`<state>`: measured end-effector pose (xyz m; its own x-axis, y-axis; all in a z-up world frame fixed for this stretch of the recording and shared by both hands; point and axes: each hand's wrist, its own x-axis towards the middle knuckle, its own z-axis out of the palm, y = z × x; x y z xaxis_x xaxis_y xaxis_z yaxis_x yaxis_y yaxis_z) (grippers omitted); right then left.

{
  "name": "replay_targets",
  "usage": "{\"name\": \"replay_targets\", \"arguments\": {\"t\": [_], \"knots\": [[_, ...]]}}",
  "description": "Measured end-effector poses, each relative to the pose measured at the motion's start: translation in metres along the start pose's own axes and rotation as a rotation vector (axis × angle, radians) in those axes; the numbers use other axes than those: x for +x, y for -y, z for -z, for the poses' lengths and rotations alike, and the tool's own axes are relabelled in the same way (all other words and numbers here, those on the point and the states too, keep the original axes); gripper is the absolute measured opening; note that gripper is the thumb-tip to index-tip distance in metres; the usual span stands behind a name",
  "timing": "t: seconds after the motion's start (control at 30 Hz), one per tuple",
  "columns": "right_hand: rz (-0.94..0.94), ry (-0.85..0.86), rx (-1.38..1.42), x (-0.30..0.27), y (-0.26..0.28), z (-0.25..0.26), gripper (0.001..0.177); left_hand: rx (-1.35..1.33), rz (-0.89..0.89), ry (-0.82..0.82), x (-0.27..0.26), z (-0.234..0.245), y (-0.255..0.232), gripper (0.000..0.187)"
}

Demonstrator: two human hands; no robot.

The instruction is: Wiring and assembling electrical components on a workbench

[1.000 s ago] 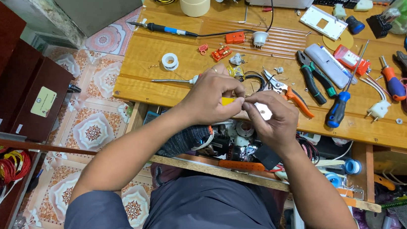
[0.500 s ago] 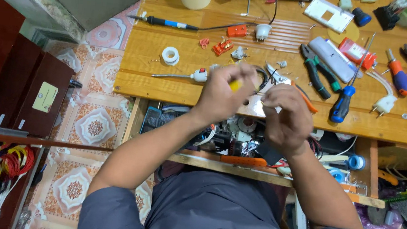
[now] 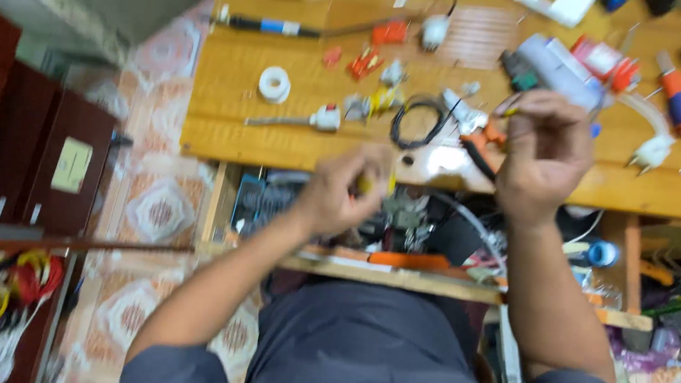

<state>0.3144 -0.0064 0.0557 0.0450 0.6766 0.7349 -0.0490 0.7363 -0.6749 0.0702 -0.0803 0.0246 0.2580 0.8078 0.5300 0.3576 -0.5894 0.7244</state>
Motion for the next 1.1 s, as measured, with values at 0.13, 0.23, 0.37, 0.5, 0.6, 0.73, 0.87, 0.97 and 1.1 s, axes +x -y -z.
{"name": "replay_targets", "arguments": {"t": [0.13,0.23,0.37,0.5,0.6,0.73,0.87,0.97,1.1], "knots": [[0.089,0.040,0.074,0.008,-0.007,-0.001,0.012,-0.031,0.057,0.084,-0.036,-0.051,0.043,0.036],[0.041,0.073,0.082,0.007,-0.008,-0.001,0.011,-0.020,0.030,0.214,-0.041,-0.068,0.047,0.042],[-0.002,0.116,0.088,0.007,-0.006,-0.001,0.009,0.147,-0.045,0.570,-0.041,-0.078,0.042,0.029],[-0.031,0.163,0.115,0.008,-0.004,-0.006,0.009,0.314,-0.234,0.666,-0.047,-0.083,0.044,0.021],[-0.060,0.179,0.105,0.001,-0.016,-0.001,0.009,0.330,-0.133,0.762,-0.033,-0.070,0.027,0.027],[-0.159,0.189,0.108,-0.004,-0.020,-0.003,0.013,0.242,-0.117,0.662,-0.021,-0.055,0.024,0.026],[-0.228,0.216,0.108,-0.013,-0.024,-0.010,0.036,0.111,-0.261,0.165,0.007,-0.028,0.034,0.013],[-0.317,0.253,0.028,-0.013,-0.014,-0.022,0.045,0.123,-0.205,-0.042,0.033,0.009,0.054,0.014],[-0.486,0.291,0.061,-0.019,-0.011,-0.035,0.036,0.161,-0.026,-0.104,0.050,0.048,0.082,0.021]]}}
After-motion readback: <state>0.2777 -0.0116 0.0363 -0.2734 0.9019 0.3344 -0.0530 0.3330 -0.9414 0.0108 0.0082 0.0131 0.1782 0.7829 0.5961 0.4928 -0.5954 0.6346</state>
